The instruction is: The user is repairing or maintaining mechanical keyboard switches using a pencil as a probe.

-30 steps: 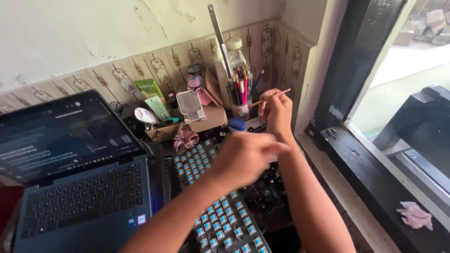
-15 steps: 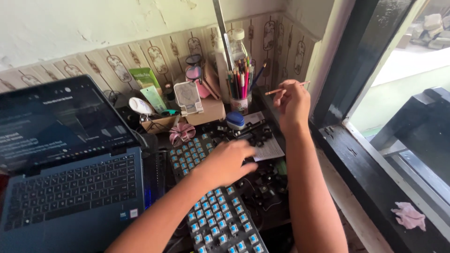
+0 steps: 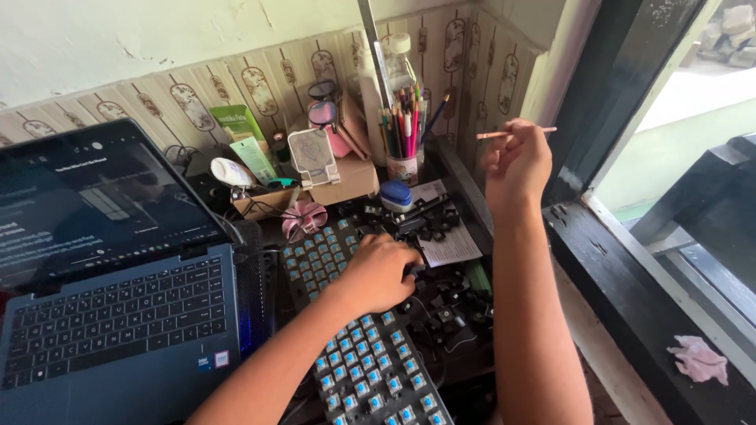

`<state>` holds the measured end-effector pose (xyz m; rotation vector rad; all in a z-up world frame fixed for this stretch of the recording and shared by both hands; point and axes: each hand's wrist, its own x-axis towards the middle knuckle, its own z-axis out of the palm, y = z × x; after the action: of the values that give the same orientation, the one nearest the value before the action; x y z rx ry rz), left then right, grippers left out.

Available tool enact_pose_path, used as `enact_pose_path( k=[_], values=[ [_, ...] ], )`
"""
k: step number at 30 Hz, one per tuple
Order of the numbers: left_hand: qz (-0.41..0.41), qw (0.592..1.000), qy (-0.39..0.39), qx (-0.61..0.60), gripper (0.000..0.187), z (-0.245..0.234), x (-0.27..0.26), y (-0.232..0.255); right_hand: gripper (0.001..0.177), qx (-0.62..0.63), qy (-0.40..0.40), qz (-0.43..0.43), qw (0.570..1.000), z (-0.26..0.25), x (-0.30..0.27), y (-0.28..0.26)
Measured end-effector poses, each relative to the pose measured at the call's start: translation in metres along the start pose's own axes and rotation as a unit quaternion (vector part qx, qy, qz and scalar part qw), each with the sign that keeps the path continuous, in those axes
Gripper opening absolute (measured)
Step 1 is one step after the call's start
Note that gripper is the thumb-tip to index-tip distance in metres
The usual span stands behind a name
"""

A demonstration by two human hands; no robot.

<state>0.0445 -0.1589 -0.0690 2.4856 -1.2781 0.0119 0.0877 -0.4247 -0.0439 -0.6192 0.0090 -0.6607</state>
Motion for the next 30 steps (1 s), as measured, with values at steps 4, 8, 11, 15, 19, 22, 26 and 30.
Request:
enact_pose_path(
  k=[4, 8, 11, 15, 19, 22, 26, 30],
  values=[
    [-0.018, 0.999, -0.016, -0.039, 0.028, -0.008, 0.002, -0.006, 0.009, 0.007, -0.018, 0.006, 1.000, 0.003, -0.002, 0.000],
    [-0.025, 0.986, -0.005, -0.165, 0.031, -0.015, 0.001, -0.011, 0.009, -0.012, -0.012, 0.004, 1.000, 0.004, -0.003, -0.001],
    [-0.048, 0.972, -0.026, -0.228, 0.033, -0.026, -0.002, -0.003, 0.009, -0.013, -0.012, 0.003, 1.000, 0.005, -0.003, 0.000],
    [-0.020, 0.969, 0.005, -0.246, 0.024, -0.027, -0.005, 0.003, 0.009, -0.003, -0.012, -0.004, 1.000, 0.007, -0.005, 0.001],
    [0.013, 0.970, 0.039, -0.238, 0.023, -0.025, -0.008, -0.002, 0.009, -0.023, -0.015, -0.006, 1.000, 0.008, -0.007, 0.001],
    [0.006, 0.954, 0.010, -0.300, 0.041, -0.030, -0.012, -0.003, 0.010, -0.018, -0.024, -0.010, 0.999, 0.009, -0.006, 0.002],
    [0.022, 0.982, -0.033, -0.184, 0.035, -0.035, -0.021, 0.008, 0.010, -0.023, -0.026, -0.008, 0.999, 0.005, -0.005, 0.004],
    [0.032, 0.998, -0.046, -0.008, 0.055, -0.033, -0.030, 0.023, 0.011, -0.034, -0.038, -0.016, 0.999, 0.009, -0.008, 0.004]
  ],
)
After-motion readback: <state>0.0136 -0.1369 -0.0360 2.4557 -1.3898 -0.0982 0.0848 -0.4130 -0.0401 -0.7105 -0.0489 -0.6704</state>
